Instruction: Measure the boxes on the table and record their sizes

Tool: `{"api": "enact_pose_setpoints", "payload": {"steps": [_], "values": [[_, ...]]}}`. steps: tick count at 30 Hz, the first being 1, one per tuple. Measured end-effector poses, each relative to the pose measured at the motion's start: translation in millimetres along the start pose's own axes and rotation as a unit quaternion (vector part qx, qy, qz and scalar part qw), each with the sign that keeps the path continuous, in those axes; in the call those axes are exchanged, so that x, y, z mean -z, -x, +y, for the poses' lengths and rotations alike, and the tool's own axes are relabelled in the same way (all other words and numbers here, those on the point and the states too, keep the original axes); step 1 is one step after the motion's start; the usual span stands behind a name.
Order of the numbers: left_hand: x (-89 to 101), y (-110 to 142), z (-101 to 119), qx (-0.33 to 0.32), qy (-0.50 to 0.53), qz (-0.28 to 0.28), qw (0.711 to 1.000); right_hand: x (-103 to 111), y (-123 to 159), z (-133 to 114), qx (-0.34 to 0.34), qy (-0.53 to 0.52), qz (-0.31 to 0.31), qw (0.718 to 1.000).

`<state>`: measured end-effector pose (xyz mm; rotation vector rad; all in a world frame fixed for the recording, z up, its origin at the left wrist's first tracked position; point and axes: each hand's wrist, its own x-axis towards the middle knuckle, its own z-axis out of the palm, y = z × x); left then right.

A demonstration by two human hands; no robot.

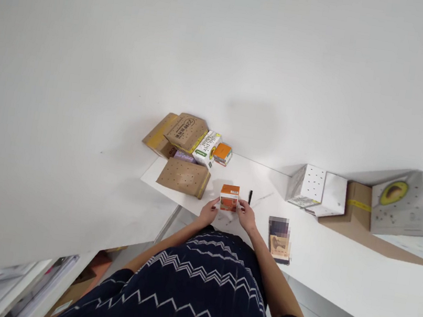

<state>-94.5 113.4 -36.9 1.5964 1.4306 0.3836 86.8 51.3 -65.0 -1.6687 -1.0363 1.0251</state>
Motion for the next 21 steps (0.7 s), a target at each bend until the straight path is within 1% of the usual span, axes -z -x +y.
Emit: {"api": "enact_pose_setpoints", "payload": {"steps": [3, 7, 10, 13, 15, 18, 21], "values": [[1.1, 5.6, -4.4, 0.01, -0.056, -0.004, 0.998, 0.8, 2.5, 1.0, -0.019, -0.01, -0.002, 1.0], [1.4, 8.8, -6.2, 0.017, -0.06, -0.001, 0.998, 1.8, 5.8, -1.4, -0.051, -0.025, -0.004, 0.998], [3.7, 9.0, -7.4, 0.029, -0.037, -0.008, 0.999, 2.4, 9.3, -6.9, -0.105, -0.029, -0.02, 0.994], [7.1, 9.9, -10.8, 0.037, -0.023, -0.018, 0.999, 3.3, 13.5, -13.8, -0.178, -0.048, -0.036, 0.982], [7.8, 11.2, -13.1, 0.044, -0.015, -0.03, 0.998, 4.1, 15.6, -18.6, -0.212, -0.065, -0.04, 0.974], [5.6, 12.6, -12.7, 0.062, 0.0, -0.047, 0.997, 5.2, 16.7, -26.3, -0.226, -0.076, -0.044, 0.97], [3.5, 11.0, -6.5, 0.073, 0.049, -0.058, 0.994, 6.6, 15.7, -34.2, -0.204, -0.081, -0.05, 0.974]]}}
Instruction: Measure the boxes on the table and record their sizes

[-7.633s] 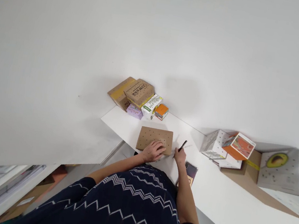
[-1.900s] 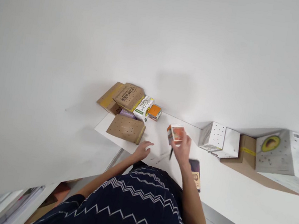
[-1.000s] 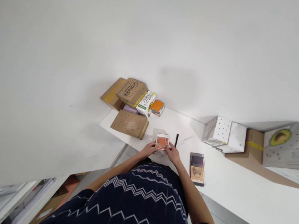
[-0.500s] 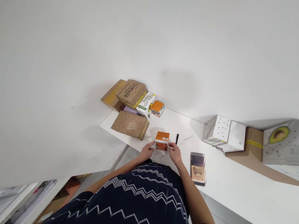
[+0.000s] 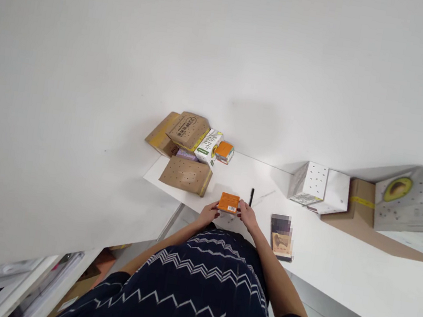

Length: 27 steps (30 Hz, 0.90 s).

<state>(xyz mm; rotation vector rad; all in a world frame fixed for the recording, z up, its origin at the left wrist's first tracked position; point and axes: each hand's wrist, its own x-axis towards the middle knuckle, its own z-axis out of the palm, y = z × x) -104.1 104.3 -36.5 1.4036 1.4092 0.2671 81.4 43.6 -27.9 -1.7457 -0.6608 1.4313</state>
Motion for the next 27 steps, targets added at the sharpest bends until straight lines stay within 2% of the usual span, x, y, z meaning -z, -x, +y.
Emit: {"api": "enact_pose_setpoints", "payload": {"steps": [3, 6, 10, 16, 20, 23, 27], "values": [[2.5, -2.5, 8.1, -0.034, 0.037, 0.008, 0.999, 0.8, 0.5, -6.2, 0.062, -0.008, 0.012, 0.998], [7.3, -3.2, 12.1, -0.052, 0.018, 0.031, 0.998, 1.8, -0.4, -7.6, 0.106, -0.015, 0.035, 0.994], [8.4, 0.6, 9.1, -0.027, -0.002, 0.031, 0.999, 2.2, -1.2, -2.2, 0.08, 0.002, 0.046, 0.996], [0.0, 2.2, 5.8, -0.003, 0.013, 0.022, 1.0, 0.7, -3.3, 5.9, 0.04, 0.0, 0.049, 0.998], [-5.6, -1.3, 16.1, 0.028, 0.082, -0.028, 0.996, -2.3, -5.7, 0.5, 0.025, 0.01, 0.028, 0.999], [-5.4, -4.2, 24.6, -0.018, 0.143, -0.061, 0.988, -1.6, -4.3, -8.6, 0.048, -0.002, 0.015, 0.999], [-0.6, -9.3, 25.0, -0.092, 0.161, 0.008, 0.983, 2.4, -1.5, -15.8, 0.099, -0.033, 0.029, 0.994]]}}
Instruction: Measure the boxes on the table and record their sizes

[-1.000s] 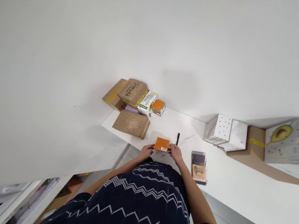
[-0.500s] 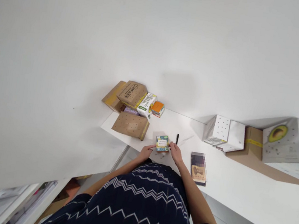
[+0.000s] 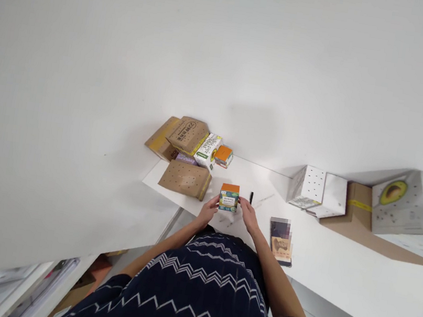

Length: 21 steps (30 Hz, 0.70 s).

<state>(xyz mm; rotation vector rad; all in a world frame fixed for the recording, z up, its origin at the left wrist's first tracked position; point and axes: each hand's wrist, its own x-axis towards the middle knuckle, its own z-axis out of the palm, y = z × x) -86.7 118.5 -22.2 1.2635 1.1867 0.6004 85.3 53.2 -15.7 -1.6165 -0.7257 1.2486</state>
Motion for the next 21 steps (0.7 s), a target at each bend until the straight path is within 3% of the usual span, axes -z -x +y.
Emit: {"api": "enact_pose_setpoints", "payload": {"steps": [4, 8, 12, 15, 21], "values": [[5.4, 1.8, -10.5, 0.042, -0.099, 0.04, 0.993, 0.5, -1.9, 9.8, 0.016, 0.011, 0.004, 1.0], [6.7, 9.4, -22.9, 0.08, -0.157, 0.034, 0.984, 3.9, -7.1, 26.0, 0.0, 0.041, 0.025, 0.999], [5.2, 11.5, -28.3, 0.08, -0.162, 0.046, 0.982, 16.1, -14.9, 36.1, -0.034, 0.201, 0.096, 0.974], [3.1, 9.5, -25.5, 0.084, -0.155, 0.071, 0.982, 23.4, -20.3, 42.9, -0.078, 0.318, 0.097, 0.94], [-3.9, 9.2, -9.6, 0.057, -0.143, 0.091, 0.984, 23.3, -25.9, 50.8, -0.078, 0.276, 0.072, 0.955]]}}
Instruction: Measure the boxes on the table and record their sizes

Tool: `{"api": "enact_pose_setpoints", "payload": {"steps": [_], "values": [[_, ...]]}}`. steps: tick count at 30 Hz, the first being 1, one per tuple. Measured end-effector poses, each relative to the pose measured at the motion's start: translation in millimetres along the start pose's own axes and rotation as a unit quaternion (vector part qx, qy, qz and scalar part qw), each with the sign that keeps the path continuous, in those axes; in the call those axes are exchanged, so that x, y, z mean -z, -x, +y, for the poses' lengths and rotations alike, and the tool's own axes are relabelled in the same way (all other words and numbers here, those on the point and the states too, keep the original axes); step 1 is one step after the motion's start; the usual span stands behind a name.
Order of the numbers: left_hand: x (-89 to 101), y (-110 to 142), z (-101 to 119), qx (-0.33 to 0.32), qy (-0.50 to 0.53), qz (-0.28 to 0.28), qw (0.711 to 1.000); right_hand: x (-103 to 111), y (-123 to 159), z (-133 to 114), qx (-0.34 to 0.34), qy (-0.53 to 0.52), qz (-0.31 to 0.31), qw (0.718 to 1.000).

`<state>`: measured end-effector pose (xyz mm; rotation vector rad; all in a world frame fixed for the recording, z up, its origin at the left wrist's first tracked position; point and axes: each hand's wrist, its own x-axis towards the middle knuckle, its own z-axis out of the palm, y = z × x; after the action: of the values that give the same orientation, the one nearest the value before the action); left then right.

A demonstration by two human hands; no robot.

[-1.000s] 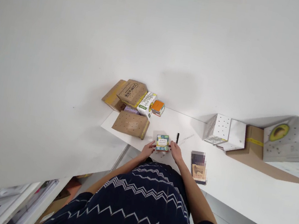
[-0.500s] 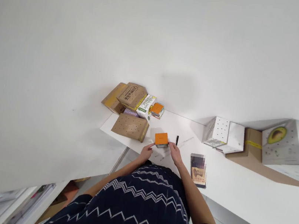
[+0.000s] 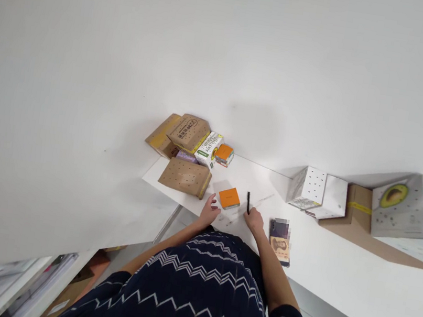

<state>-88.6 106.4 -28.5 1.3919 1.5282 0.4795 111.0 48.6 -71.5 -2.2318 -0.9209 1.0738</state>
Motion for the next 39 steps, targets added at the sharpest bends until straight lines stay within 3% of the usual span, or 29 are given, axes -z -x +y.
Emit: {"api": "enact_pose_setpoints", "payload": {"steps": [4, 8, 12, 14, 18, 23, 29, 39], "values": [[0.2, 3.2, 8.6, -0.017, 0.003, 0.0, 1.0, 7.1, -1.7, -7.4, -0.009, -0.076, -0.01, 0.997], [0.7, 5.0, 12.1, -0.017, 0.003, -0.01, 1.0, 26.1, 1.9, -27.4, 0.009, -0.194, 0.021, 0.981], [-2.3, 3.9, 14.4, -0.022, 0.007, -0.016, 1.0, 42.1, 15.6, -61.8, 0.118, -0.396, 0.033, 0.91], [-4.3, 2.3, 15.4, -0.017, 0.011, -0.024, 1.0, 41.2, 23.4, -79.3, 0.166, -0.425, 0.011, 0.89], [-6.0, -0.6, 15.8, -0.003, 0.001, -0.039, 0.999, 18.8, 31.4, -98.1, 0.225, -0.377, -0.037, 0.898], [-6.0, -2.6, 12.9, -0.021, -0.008, -0.05, 0.998, -9.7, 27.5, -92.2, 0.257, -0.248, -0.023, 0.934], [-7.7, -5.9, 6.0, -0.026, 0.005, -0.06, 0.998, -11.5, 24.8, -88.3, 0.259, -0.187, 0.0, 0.948], [-7.1, -7.2, 2.9, -0.025, 0.007, -0.063, 0.998, -17.6, 22.7, -88.8, 0.29, -0.142, 0.005, 0.946]]}}
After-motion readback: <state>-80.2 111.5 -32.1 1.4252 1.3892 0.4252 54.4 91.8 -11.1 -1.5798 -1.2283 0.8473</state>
